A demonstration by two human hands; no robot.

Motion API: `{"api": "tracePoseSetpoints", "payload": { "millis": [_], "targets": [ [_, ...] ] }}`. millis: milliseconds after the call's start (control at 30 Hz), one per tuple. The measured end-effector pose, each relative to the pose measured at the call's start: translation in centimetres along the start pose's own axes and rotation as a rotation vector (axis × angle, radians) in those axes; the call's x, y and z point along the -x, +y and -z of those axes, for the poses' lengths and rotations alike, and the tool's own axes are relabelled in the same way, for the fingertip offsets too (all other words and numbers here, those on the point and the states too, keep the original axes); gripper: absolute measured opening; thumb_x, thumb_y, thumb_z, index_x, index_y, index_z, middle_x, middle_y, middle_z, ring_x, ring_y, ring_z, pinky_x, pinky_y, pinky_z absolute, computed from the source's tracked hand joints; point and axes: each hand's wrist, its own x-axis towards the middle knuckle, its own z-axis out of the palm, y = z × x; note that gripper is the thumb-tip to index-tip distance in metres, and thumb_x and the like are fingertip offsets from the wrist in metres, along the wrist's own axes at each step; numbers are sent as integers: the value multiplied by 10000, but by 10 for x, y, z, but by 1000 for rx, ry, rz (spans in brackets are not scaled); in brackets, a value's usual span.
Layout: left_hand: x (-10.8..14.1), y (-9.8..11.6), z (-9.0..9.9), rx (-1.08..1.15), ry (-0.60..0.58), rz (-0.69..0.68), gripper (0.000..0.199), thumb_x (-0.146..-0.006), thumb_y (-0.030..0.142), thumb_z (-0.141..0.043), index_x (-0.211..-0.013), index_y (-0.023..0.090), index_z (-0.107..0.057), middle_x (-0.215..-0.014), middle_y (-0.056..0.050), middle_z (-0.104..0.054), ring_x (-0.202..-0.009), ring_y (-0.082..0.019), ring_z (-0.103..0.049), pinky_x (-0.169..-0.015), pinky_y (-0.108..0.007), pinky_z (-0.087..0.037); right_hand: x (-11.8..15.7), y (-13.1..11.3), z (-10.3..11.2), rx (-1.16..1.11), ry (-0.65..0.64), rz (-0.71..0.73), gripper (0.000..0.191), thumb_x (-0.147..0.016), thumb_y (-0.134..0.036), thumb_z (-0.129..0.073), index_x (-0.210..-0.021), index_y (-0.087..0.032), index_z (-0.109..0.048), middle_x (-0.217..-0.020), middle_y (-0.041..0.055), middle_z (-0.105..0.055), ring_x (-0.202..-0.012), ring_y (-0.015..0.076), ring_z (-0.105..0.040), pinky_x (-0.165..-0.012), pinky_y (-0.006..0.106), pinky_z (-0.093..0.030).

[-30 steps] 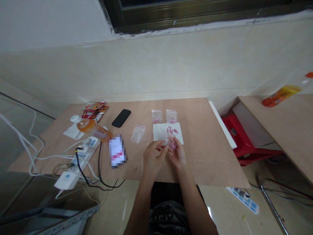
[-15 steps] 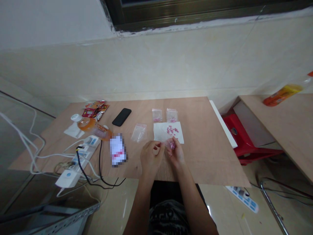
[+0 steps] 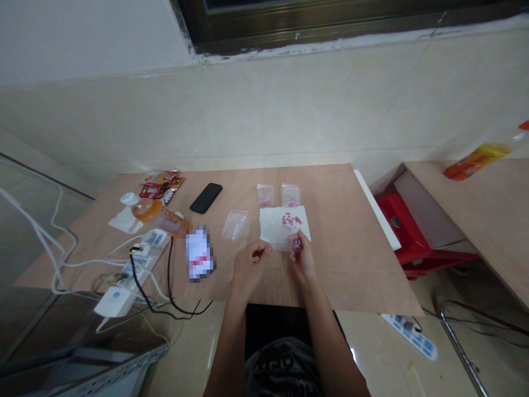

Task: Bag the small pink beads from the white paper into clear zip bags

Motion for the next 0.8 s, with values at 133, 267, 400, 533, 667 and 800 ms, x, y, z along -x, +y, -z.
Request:
{"api": "tracePoseSetpoints", "payload": {
  "millis": [133,267,400,533,667,800],
  "targets": [
    [1,4,1,64,-11,12,256,-799,374,-587,-633,188,-642,-664,-14,-664,-698,-174,-627,-600,-249,-452,0,-2,2,-1,12,-10,339,-750,-466,-695,-601,-186,-576,-565,-42,-560,-383,34,-351,-313,174,-197],
    [0,8,-1,121,63,45,229,-798,415,-617,-820,189,-644,-745,-16,-679,-697,-156,-627,-584,-231,-459,-1,-2,1,-43,-22,-38,359,-738,-464,-713,-585,-189,-543,-521,-53,-528,-359,28,-320,-292,163,-185],
    [-2,9,-6,148,78,51,400,-792,416,-645,-1118,207,-547,-828,-20,-697,-696,-149,-641,-594,-234,-487,1,3,-4,-119,-84,-100,347,-720,-433,-736,-607,-190,-516,-488,-78,-480,-344,23,-313,-290,144,-196],
    [-4,13,-11,89,94,-21,347,-826,301,-586,-1158,222,-520,-758,12,-670,-684,-140,-638,-593,-220,-482,2,10,-9,-258,-106,-213,369,-695,-371,-758,-592,-192,-452,-487,-97,-463,-336,12,-296,-297,137,-215],
    [-5,22,-9,21,132,-71,261,-844,279,-552,-1100,227,-575,-750,14,-649,-698,-134,-633,-501,-177,-417,-1,14,-8,-374,-124,-305,372,-711,-330,-740,-603,-200,-409,-461,-114,-420,-323,10,-256,-300,131,-203],
    [-6,25,-5,-56,125,-132,210,-856,260,-534,-1044,229,-622,-754,13,-640,-711,-125,-628,-499,-171,-407,-5,17,-6,-460,-100,-394,351,-737,-288,-708,-618,-207,-388,-445,-123,-392,-315,12,-223,-299,135,-189]
  ]
}}
